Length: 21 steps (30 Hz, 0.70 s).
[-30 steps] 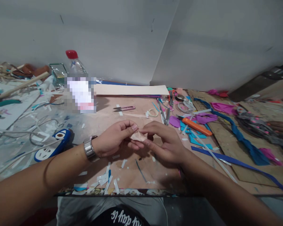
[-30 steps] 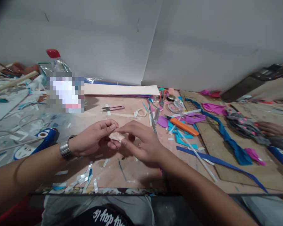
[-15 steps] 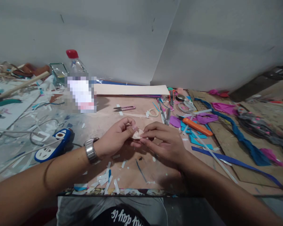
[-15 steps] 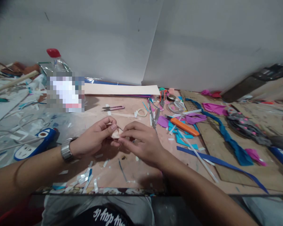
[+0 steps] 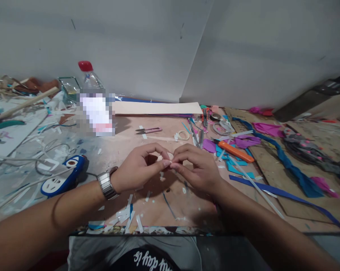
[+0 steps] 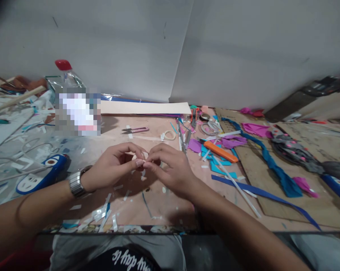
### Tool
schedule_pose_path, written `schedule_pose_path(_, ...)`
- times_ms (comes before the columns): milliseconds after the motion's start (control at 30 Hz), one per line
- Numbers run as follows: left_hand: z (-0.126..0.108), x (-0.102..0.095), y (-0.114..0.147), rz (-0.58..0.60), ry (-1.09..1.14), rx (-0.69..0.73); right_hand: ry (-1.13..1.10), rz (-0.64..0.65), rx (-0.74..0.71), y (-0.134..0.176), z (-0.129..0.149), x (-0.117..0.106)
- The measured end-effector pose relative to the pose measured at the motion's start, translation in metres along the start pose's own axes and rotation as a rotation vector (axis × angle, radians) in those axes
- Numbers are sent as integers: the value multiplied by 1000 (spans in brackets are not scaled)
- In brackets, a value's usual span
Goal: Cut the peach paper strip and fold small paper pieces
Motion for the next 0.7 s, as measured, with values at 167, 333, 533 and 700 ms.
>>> schedule_pose_path(167,0,-1,1,-15,29,-43,-12,22,23,0,-3,1)
schedule_pose_path(333,-4,-1,1,6,10,-20,-81,-43,93,0,-6,-1)
schedule_pose_path(533,-8,-3,0,-41,-96,94,-206,-100,111,0,-4,-2)
schedule_pose_path(700,-10,-5,0,-40,-174,231,-257,-105,145,0,-6,-2)
Point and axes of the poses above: each hand's wrist, its own y-axis away from the middle knuckle, its own x-axis out of the palm, z = x × y, the point moved 4 cm from there along -y, towards the middle knuckle, and after that the axes turned 7 degrees about -y, right-handed, at the moved point
